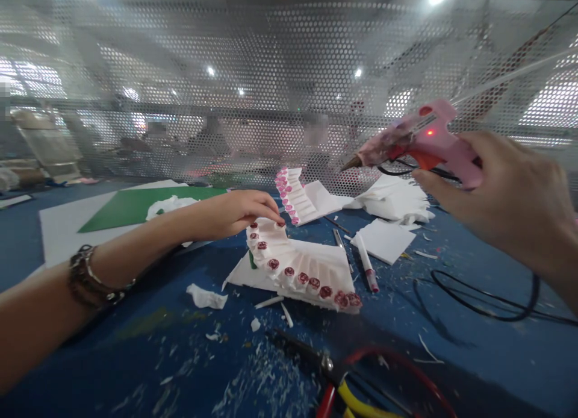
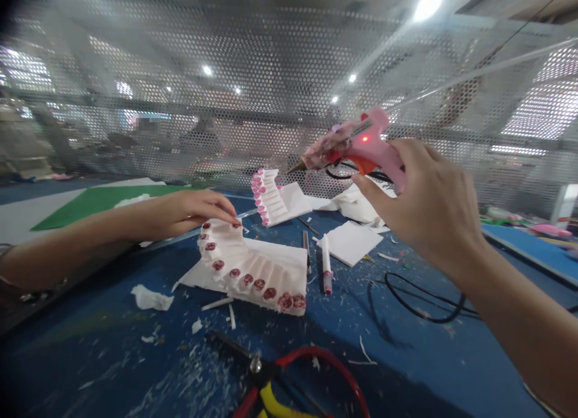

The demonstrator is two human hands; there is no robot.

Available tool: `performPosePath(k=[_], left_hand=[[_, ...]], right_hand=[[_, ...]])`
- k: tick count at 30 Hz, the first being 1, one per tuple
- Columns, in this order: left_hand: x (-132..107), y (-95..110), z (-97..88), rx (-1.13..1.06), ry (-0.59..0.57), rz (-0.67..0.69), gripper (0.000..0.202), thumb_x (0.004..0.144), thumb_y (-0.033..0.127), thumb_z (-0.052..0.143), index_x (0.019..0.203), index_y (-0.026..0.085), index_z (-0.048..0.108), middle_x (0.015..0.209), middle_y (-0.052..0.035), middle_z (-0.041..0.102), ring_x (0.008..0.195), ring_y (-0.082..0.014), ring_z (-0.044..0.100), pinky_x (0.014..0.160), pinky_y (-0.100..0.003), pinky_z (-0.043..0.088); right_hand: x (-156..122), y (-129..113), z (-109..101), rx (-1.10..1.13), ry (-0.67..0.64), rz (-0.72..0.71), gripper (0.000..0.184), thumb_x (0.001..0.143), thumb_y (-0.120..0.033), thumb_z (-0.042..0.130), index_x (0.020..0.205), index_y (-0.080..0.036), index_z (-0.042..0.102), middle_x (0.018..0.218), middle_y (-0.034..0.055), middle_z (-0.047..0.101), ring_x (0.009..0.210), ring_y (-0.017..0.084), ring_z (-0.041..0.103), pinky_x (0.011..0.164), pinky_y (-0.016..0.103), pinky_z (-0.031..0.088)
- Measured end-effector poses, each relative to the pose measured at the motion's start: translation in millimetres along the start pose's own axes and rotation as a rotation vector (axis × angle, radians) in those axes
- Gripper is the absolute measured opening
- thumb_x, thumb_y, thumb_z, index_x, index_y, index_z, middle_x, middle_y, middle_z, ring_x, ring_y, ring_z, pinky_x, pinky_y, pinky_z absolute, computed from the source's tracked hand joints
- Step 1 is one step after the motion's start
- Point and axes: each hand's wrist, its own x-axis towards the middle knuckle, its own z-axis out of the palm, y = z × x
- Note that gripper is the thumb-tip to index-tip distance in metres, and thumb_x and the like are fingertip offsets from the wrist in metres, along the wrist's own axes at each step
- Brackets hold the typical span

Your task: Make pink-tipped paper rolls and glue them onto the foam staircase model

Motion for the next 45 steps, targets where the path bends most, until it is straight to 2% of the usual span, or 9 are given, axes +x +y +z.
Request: performPosePath(k=[5, 11, 17, 22, 24, 28, 37, 42, 45], left_hand=[[-2, -3, -0.9, 0.019, -0.038, -0.011, 0.036, 0.085, 0.013, 0.03, 0.112, 0.02, 0.052, 0.109, -0.0063, 0.059, 0.097, -0.0163, 0.053, 0.082, -0.027, 0.039], [-3, -7, -0.9, 0.002, -0.083, 0.03, 0.041, 0.083, 0.007, 0.028, 0.112, 0.021, 0.052, 0.114, -0.0059, 0.055, 0.101, -0.0146, 0.051, 0.084, -0.025, 0.039], [-2, -5, 0.0, -0.022, -0.1, 0.005, 0.037, 0.085, 0.013, 0.027, 0.113, 0.019, 0.051, 0.114, -0.0065, 0.055, 0.102, -0.0152, 0.05, 0.086, -0.026, 0.037], [-2, -5, 4.6, -0.137, -0.049, -0.246, 0.042, 0.088, 0.024, 0.025, 0.128, 0.017, 0.033, 0.13, -0.007, 0.042, 0.115, -0.0167, 0.04, 0.094, -0.027, 0.03], [-1, -7, 6.3, -0.23, -0.109, -0.357, 0.042, 0.088, 0.03, 0.024, 0.125, 0.016, 0.037, 0.13, -0.0064, 0.042, 0.115, -0.0178, 0.04, 0.093, -0.027, 0.03], [1, -10, 4.2, -0.366, -0.209, -0.506, 0.04, 0.083, 0.039, 0.033, 0.111, 0.018, 0.053, 0.113, -0.0048, 0.058, 0.099, -0.0185, 0.053, 0.081, -0.025, 0.038], [-9, -5, -18.7, -0.456, -0.003, -0.53, 0.035, 0.074, 0.042, 0.047, 0.096, 0.017, 0.059, 0.085, -0.0012, 0.062, 0.069, -0.011, 0.055, 0.061, -0.018, 0.039], [-13, 1, -28.0, -0.356, 0.103, -0.477, 0.031, 0.074, 0.039, 0.048, 0.093, 0.016, 0.057, 0.084, -0.0028, 0.061, 0.073, -0.013, 0.055, 0.062, -0.02, 0.04], [-16, 5, -33.5, -0.261, 0.091, -0.39, 0.032, 0.075, 0.037, 0.047, 0.1, 0.017, 0.051, 0.082, -0.0029, 0.059, 0.073, -0.0135, 0.054, 0.063, -0.021, 0.04]], right_hand=[[0, 1, 1, -0.001, -0.004, -0.02, 0.034, 0.069, -0.051, 0.044, 0.074, -0.018, 0.045, 0.06, -0.0013, 0.041, 0.049, 0.008, 0.026, 0.045, 0.022, 0.02], [0, 0, 0, 0.009, -0.014, -0.002, 0.03, 0.069, -0.049, 0.045, 0.071, -0.019, 0.042, 0.059, -0.0024, 0.038, 0.048, 0.007, 0.025, 0.046, 0.022, 0.019], [0, 0, 0, 0.002, -0.045, 0.029, 0.032, 0.068, -0.05, 0.044, 0.074, -0.018, 0.044, 0.061, -0.0014, 0.038, 0.051, 0.009, 0.027, 0.048, 0.022, 0.019], [0, 1, -1, 0.002, -0.044, 0.024, 0.039, 0.066, -0.052, 0.042, 0.081, -0.017, 0.05, 0.064, 0.0012, 0.044, 0.052, 0.01, 0.028, 0.048, 0.023, 0.021], [0, 0, -1, 0.006, -0.05, 0.017, 0.042, 0.066, -0.053, 0.041, 0.083, -0.016, 0.052, 0.065, 0.0021, 0.045, 0.052, 0.011, 0.028, 0.048, 0.023, 0.022], [1, -2, -1, 0.006, -0.086, 0.039, 0.043, 0.066, -0.052, 0.04, 0.085, -0.016, 0.053, 0.066, 0.0029, 0.046, 0.053, 0.012, 0.031, 0.049, 0.023, 0.022], [2, 0, -1, -0.006, -0.103, 0.051, 0.038, 0.066, -0.054, 0.041, 0.079, -0.019, 0.049, 0.063, 0.001, 0.044, 0.051, 0.011, 0.03, 0.046, 0.022, 0.021], [2, -1, 0, -0.012, -0.122, 0.062, 0.039, 0.065, -0.055, 0.04, 0.079, -0.019, 0.049, 0.064, 0.0014, 0.045, 0.051, 0.012, 0.03, 0.046, 0.023, 0.021], [3, -1, 1, -0.009, -0.134, 0.064, 0.039, 0.064, -0.055, 0.039, 0.078, -0.019, 0.049, 0.065, 0.0026, 0.047, 0.051, 0.013, 0.03, 0.047, 0.023, 0.022]])
